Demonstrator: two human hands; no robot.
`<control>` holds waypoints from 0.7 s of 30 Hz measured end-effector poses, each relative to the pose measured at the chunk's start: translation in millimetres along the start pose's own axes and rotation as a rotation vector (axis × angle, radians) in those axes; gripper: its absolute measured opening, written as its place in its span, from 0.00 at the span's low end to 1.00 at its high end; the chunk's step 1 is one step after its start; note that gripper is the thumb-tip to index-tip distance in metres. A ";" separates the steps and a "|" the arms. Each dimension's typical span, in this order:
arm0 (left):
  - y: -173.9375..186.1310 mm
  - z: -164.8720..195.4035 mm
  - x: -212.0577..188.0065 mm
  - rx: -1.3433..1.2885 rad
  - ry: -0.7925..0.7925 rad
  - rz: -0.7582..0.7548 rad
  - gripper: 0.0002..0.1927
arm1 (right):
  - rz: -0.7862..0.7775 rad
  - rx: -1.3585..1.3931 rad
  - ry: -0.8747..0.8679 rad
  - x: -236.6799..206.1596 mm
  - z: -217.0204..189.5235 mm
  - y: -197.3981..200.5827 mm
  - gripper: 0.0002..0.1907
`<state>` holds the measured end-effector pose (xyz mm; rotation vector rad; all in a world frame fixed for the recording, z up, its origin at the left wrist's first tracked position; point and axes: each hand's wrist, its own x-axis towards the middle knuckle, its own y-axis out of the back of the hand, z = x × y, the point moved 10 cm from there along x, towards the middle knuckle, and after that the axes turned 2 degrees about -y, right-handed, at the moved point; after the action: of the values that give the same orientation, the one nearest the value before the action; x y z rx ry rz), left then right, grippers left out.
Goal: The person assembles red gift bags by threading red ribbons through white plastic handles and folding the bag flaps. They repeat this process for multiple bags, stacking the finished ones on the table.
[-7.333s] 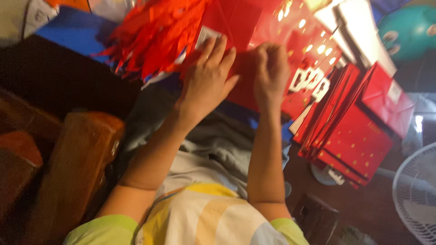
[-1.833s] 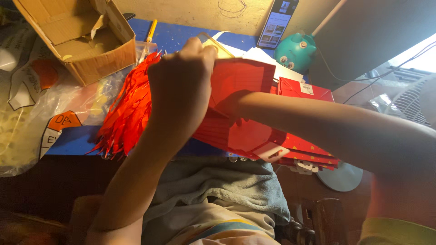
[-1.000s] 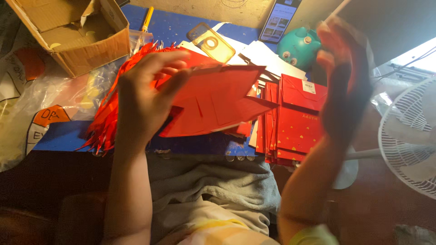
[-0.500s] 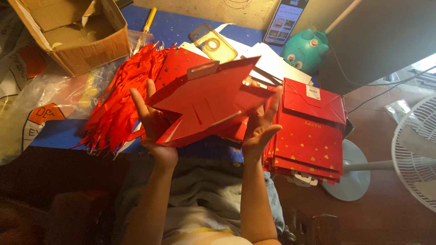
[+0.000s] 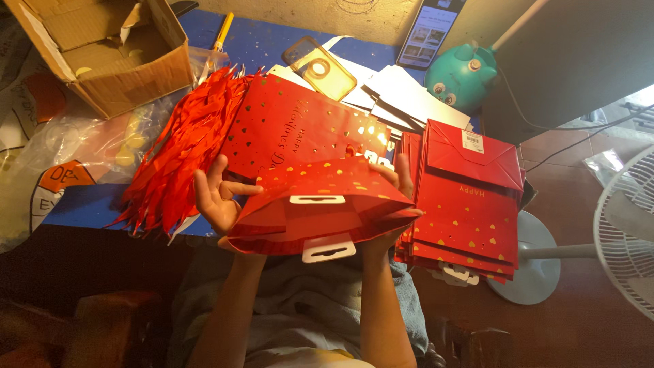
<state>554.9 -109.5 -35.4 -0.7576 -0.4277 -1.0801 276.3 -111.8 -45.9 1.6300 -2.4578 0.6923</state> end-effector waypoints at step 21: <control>-35.1 17.8 3.0 0.041 -0.008 -0.258 0.44 | -0.211 0.090 -0.321 10.0 17.3 12.5 0.48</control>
<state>525.3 -107.5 -9.4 -0.6831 -0.5639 -1.3053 263.6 -123.7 -61.8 2.1468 -2.4306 0.5558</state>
